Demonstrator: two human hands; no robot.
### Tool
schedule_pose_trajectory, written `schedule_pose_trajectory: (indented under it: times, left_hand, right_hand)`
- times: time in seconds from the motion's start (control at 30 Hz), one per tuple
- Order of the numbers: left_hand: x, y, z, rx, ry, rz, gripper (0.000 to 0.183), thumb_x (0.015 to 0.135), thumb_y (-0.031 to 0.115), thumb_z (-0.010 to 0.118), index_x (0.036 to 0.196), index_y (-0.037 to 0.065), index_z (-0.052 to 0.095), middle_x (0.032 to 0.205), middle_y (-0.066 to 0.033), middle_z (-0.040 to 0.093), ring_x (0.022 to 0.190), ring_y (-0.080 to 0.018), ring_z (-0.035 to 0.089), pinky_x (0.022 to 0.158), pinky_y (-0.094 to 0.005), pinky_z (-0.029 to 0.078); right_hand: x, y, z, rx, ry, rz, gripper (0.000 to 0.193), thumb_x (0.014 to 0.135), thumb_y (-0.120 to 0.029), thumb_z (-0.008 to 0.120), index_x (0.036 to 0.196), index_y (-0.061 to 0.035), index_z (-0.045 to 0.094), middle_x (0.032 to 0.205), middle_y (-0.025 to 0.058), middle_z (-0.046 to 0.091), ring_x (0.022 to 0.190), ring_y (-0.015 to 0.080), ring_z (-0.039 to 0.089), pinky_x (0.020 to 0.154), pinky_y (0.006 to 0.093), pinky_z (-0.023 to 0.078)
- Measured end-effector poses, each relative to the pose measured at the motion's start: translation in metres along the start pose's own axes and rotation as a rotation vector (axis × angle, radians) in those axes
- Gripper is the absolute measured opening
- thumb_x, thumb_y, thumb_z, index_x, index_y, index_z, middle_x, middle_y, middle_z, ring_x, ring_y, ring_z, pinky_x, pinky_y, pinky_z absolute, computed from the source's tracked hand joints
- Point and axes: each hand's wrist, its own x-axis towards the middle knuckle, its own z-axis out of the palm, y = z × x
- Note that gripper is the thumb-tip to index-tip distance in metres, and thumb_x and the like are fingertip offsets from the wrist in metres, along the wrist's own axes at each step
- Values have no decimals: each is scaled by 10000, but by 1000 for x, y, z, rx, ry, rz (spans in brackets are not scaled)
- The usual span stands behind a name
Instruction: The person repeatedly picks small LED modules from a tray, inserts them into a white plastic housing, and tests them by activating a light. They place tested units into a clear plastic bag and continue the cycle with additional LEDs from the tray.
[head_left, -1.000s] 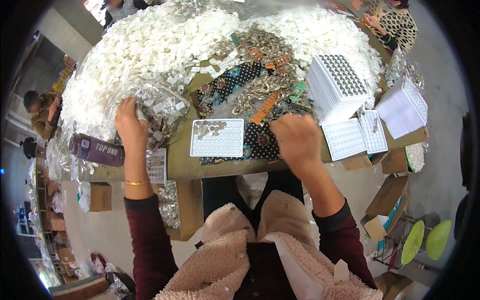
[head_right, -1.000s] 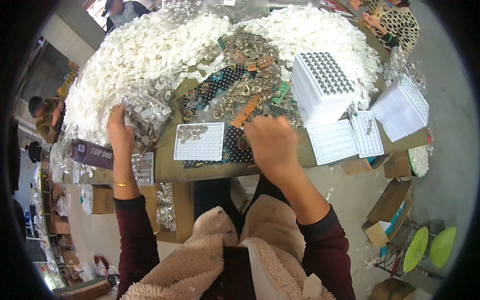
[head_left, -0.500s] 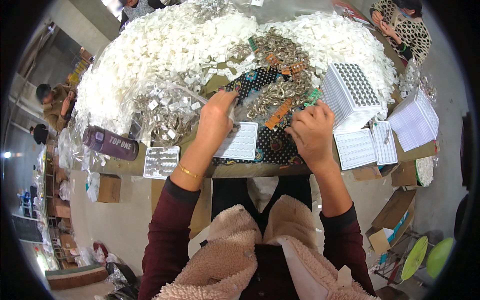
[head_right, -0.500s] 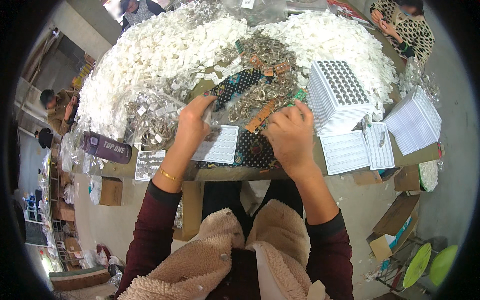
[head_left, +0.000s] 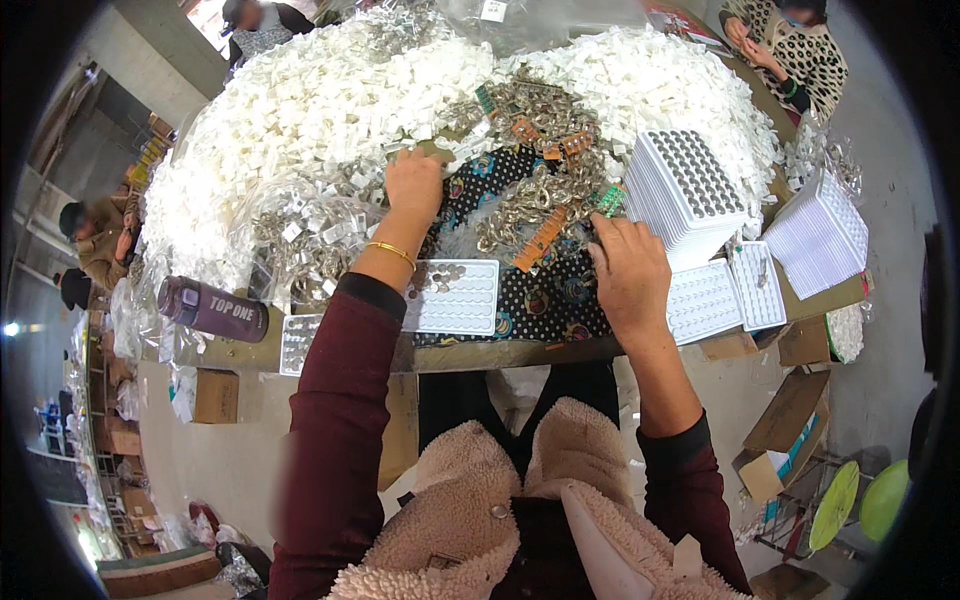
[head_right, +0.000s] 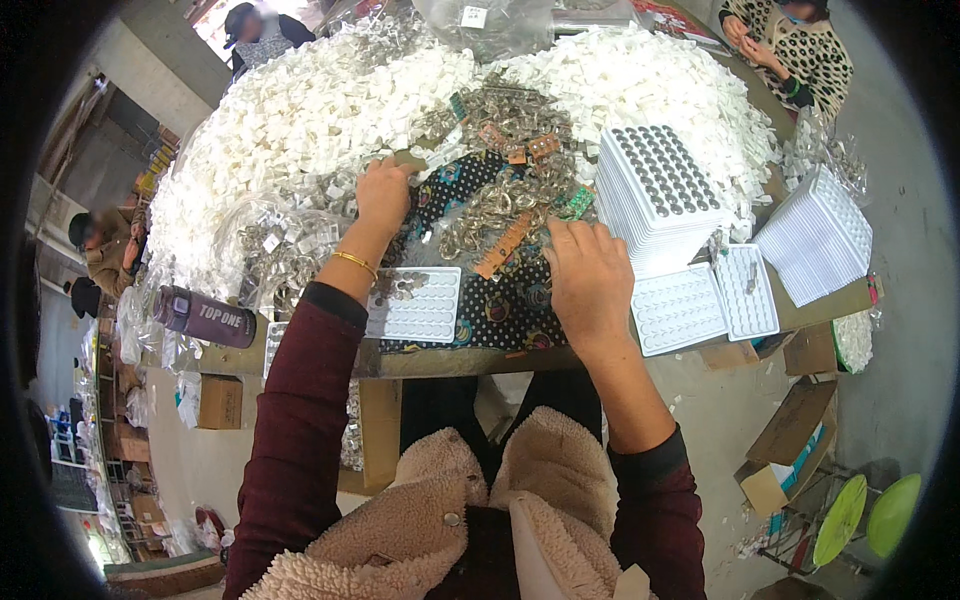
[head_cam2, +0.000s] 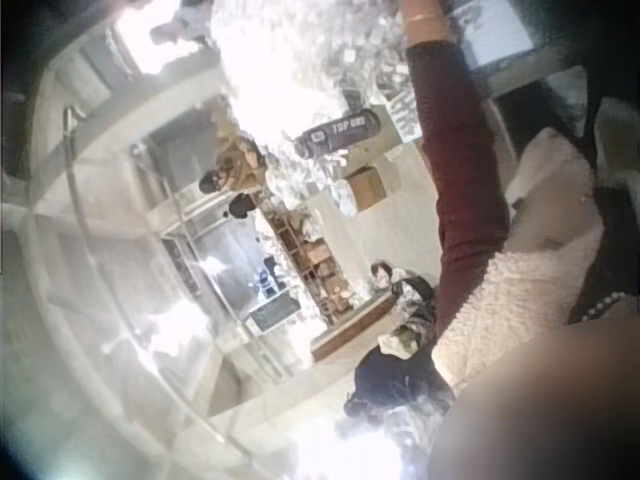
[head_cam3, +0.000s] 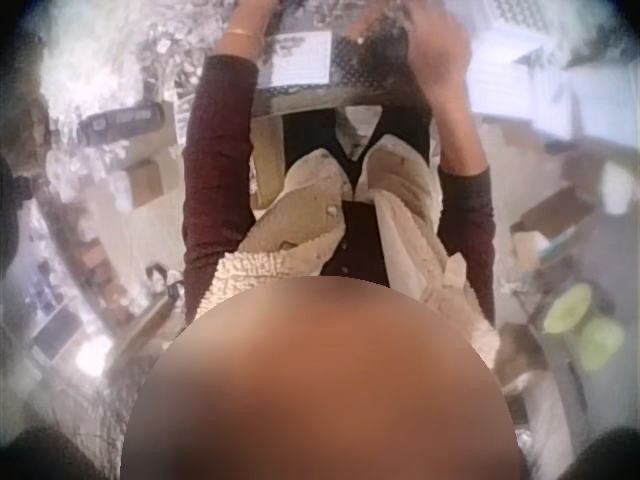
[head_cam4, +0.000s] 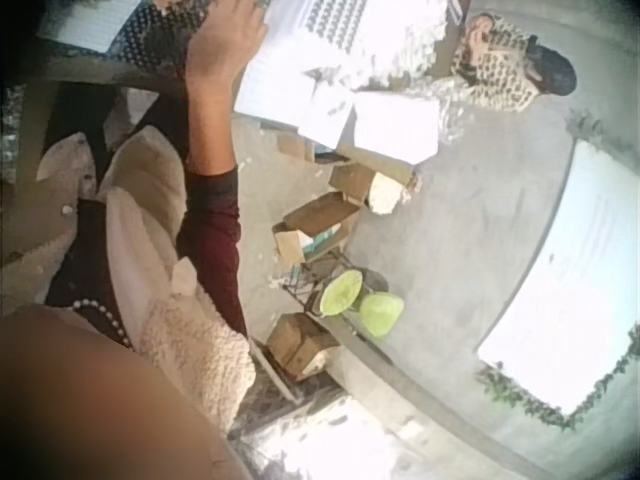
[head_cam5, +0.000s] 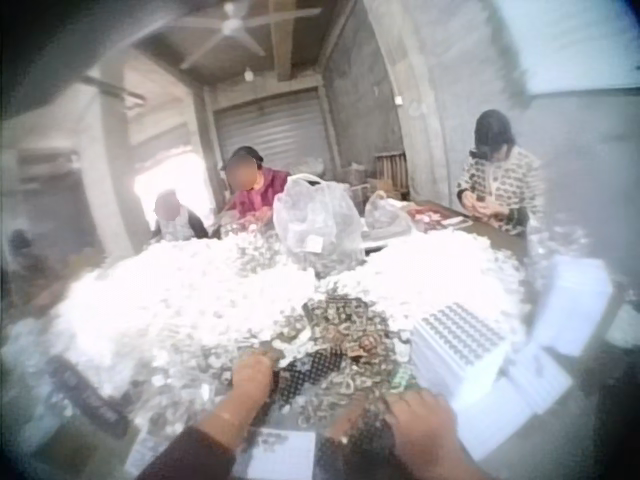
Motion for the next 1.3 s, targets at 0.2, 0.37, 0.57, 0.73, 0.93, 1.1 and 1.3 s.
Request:
schedule_pose_trajectory:
  times: [0.2, 0.37, 0.57, 0.73, 0.93, 1.1, 1.3]
  left_hand:
    - [-8, 0, -17, -59, 243, -82, 166, 785, 26, 658, 941, 76, 686, 1046, -111, 659, 1022, -314, 621, 802, -428, 524]
    - [-39, 22, -57, -643, 403, 16, 192, 760, -50, 648, 935, 26, 626, 908, -194, 653, 838, -402, 648, 745, -471, 513]
    - [-65, 39, -83, -252, 545, 195, 206, 710, -26, 649, 875, 98, 658, 817, -76, 636, 792, -299, 600, 664, -404, 470]
    - [-34, 9, -111, -108, 763, 104, 227, 729, -9, 681, 917, 104, 739, 814, -62, 642, 788, -267, 589, 667, -390, 478]
    - [-59, 38, -116, -669, 241, 83, 68, 766, 87, 714, 800, 30, 701, 792, -120, 612, 747, -324, 606, 671, -428, 503]
    - [-94, 64, -107, -1089, -238, 256, 83, 843, 42, 662, 823, -26, 619, 885, -54, 591, 769, -161, 570, 727, -301, 461]
    - [-103, 76, -109, -1602, -436, 168, 86, 930, 58, 658, 905, -24, 650, 1038, -25, 639, 897, -110, 618, 788, -257, 499]
  right_hand:
    - [-1, 0, -3, 32, 62, 31, 305, 815, -121, 734, 1112, -82, 675, 981, 59, 657, 886, 263, 611, 769, 377, 479]
    - [5, -7, -7, 234, 3, -100, 274, 816, -90, 733, 1088, -91, 701, 989, 75, 678, 879, 285, 620, 772, 385, 482]
    - [9, -19, 8, 340, -50, -147, 335, 827, -92, 710, 1156, -68, 653, 923, 82, 663, 852, 294, 643, 767, 375, 476]
    - [4, -20, 12, 421, 21, -57, 283, 848, -23, 676, 1130, -32, 655, 996, 125, 681, 914, 316, 646, 787, 386, 497]
    - [8, -13, 8, 702, 16, -80, 234, 843, 9, 674, 1072, -36, 688, 1001, 120, 680, 928, 283, 646, 810, 358, 491]
    - [7, -12, 5, 866, -66, -55, 268, 843, 52, 658, 1099, -24, 684, 976, 107, 653, 924, 245, 631, 814, 325, 486]
    - [3, -12, -2, 1088, -139, 171, 193, 885, 49, 654, 1075, 19, 663, 976, 87, 673, 885, 172, 648, 787, 280, 517]
